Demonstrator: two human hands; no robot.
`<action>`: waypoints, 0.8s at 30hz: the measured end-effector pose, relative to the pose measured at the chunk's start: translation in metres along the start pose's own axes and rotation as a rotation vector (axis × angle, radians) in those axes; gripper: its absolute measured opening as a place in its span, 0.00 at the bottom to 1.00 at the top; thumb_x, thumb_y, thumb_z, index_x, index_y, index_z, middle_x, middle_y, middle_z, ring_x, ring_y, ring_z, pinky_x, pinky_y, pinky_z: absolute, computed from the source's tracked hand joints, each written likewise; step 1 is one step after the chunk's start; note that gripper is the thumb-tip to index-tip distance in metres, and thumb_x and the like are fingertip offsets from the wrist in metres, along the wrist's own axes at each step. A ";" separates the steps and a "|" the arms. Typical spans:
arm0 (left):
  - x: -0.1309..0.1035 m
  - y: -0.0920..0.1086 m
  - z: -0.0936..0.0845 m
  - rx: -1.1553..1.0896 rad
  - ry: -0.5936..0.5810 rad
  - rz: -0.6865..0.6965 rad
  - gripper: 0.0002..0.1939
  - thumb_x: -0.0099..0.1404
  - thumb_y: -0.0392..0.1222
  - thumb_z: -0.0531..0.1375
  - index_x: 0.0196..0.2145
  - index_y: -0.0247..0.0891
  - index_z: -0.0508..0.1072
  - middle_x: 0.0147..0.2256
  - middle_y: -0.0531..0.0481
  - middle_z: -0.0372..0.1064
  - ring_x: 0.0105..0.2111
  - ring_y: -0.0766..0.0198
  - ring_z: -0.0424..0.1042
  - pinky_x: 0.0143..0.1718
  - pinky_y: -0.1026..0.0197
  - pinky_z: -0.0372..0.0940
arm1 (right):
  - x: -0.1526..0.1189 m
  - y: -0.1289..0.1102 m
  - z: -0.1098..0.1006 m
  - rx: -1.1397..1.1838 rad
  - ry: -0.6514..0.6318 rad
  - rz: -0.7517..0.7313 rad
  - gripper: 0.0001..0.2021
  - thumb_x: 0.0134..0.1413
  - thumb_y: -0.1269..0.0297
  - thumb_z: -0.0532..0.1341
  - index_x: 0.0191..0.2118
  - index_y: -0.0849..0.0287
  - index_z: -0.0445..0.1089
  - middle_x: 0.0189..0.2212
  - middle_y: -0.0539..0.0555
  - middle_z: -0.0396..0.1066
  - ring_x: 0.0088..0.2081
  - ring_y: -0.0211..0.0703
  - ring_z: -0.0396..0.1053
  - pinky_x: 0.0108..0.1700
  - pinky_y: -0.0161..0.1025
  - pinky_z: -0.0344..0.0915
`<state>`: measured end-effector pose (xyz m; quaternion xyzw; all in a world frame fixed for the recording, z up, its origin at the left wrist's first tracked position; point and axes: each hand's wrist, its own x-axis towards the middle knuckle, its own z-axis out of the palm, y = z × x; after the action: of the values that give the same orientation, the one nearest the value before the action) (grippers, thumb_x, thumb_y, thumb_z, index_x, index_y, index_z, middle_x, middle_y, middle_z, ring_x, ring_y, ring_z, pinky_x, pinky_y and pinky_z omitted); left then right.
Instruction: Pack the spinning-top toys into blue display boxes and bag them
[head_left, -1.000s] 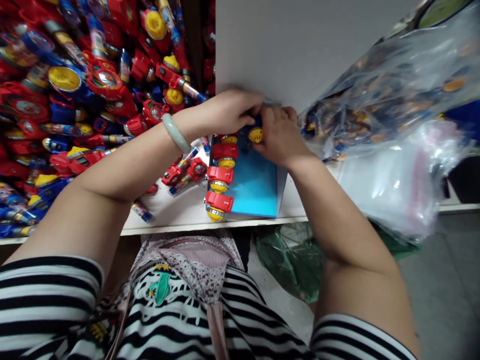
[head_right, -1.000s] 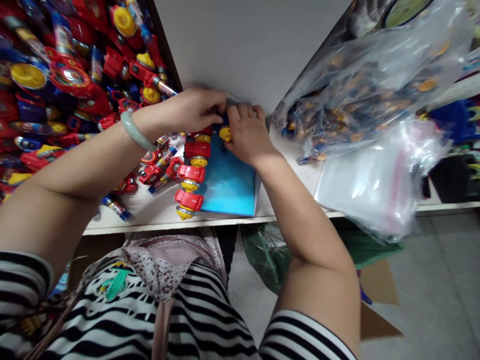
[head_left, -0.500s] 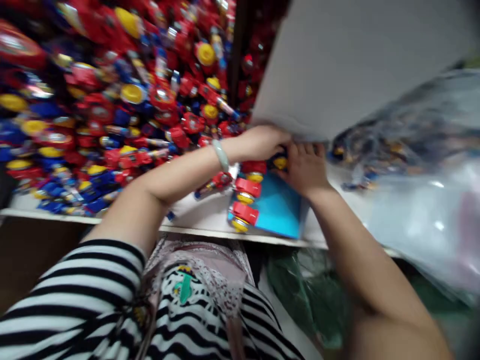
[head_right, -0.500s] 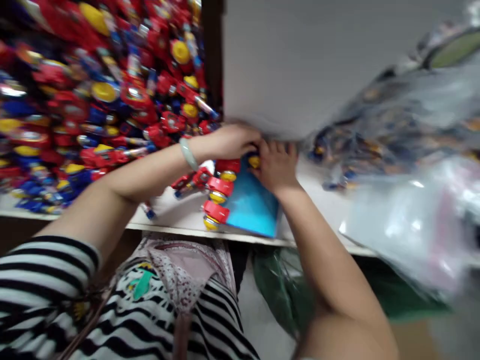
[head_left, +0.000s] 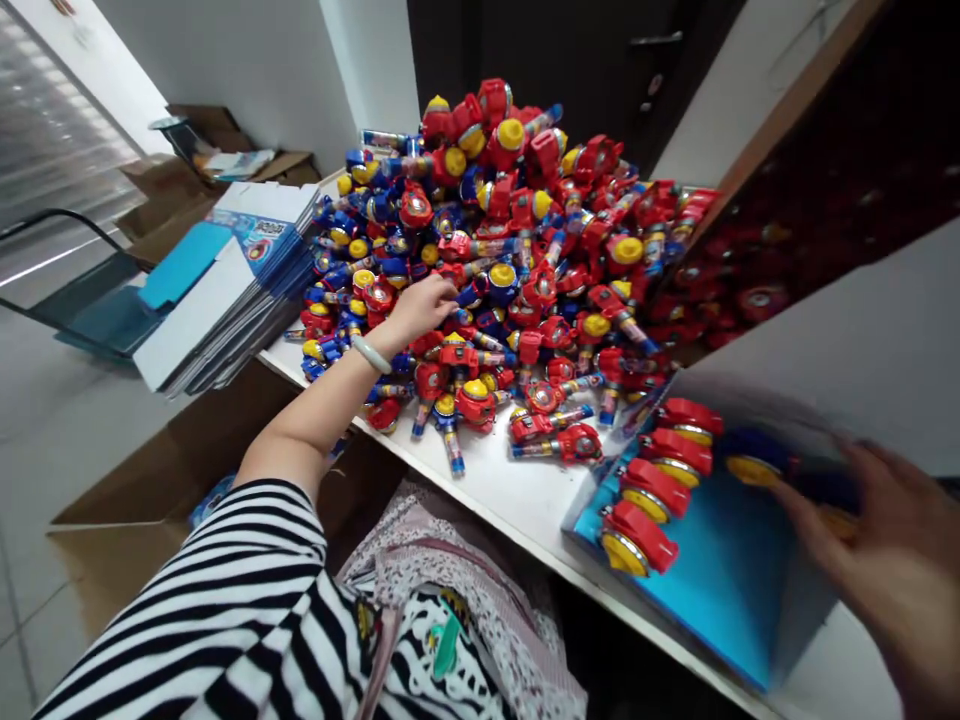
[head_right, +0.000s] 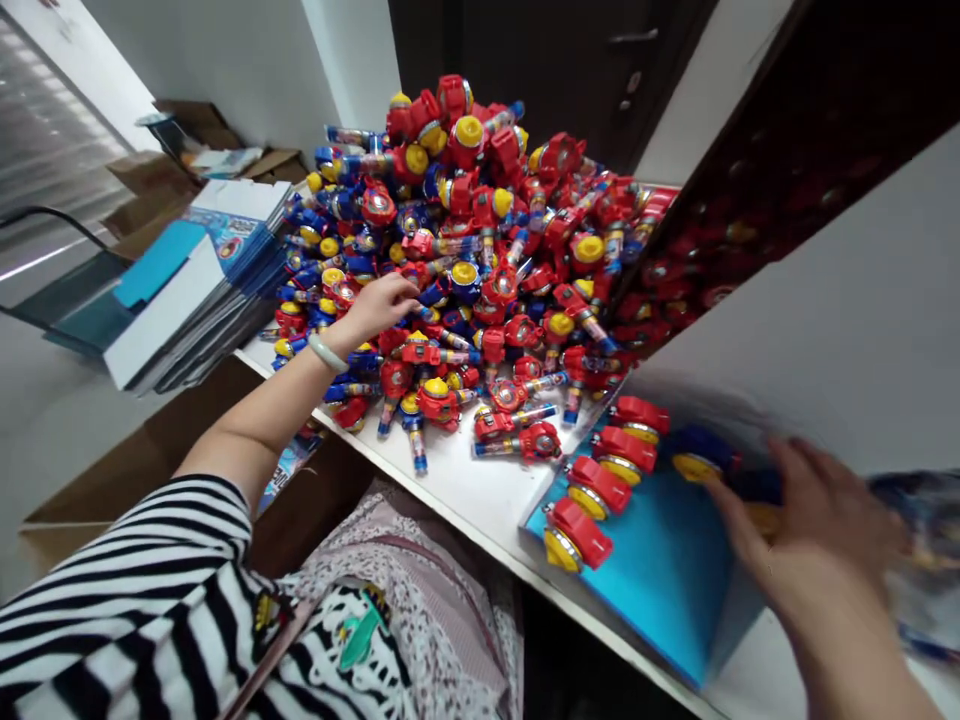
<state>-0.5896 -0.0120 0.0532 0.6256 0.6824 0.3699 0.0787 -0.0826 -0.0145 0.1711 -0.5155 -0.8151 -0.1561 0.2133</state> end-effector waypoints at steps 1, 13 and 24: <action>0.001 -0.001 0.004 0.050 -0.037 0.009 0.11 0.68 0.39 0.59 0.47 0.38 0.74 0.50 0.43 0.71 0.48 0.57 0.72 0.50 0.59 0.66 | 0.003 -0.016 -0.007 0.033 0.053 0.003 0.37 0.51 0.35 0.55 0.68 0.33 0.56 0.57 0.71 0.67 0.62 0.71 0.63 0.54 0.69 0.61; 0.040 0.045 0.026 0.260 -0.025 0.009 0.27 0.67 0.40 0.61 0.61 0.34 0.62 0.59 0.32 0.61 0.50 0.47 0.72 0.44 0.55 0.68 | 0.035 -0.191 0.032 0.411 -0.350 -0.518 0.13 0.65 0.59 0.56 0.52 0.48 0.72 0.49 0.58 0.75 0.49 0.54 0.76 0.50 0.55 0.75; 0.032 0.077 0.019 -0.509 0.129 0.024 0.21 0.62 0.50 0.67 0.46 0.38 0.65 0.46 0.44 0.70 0.46 0.57 0.71 0.47 0.58 0.67 | 0.062 -0.215 0.080 0.547 -0.173 -0.280 0.36 0.58 0.62 0.63 0.68 0.51 0.50 0.61 0.64 0.63 0.59 0.55 0.68 0.56 0.57 0.71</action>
<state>-0.5245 0.0203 0.0972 0.5690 0.5635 0.5695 0.1855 -0.3160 -0.0185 0.1268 -0.3332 -0.9049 0.0855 0.2506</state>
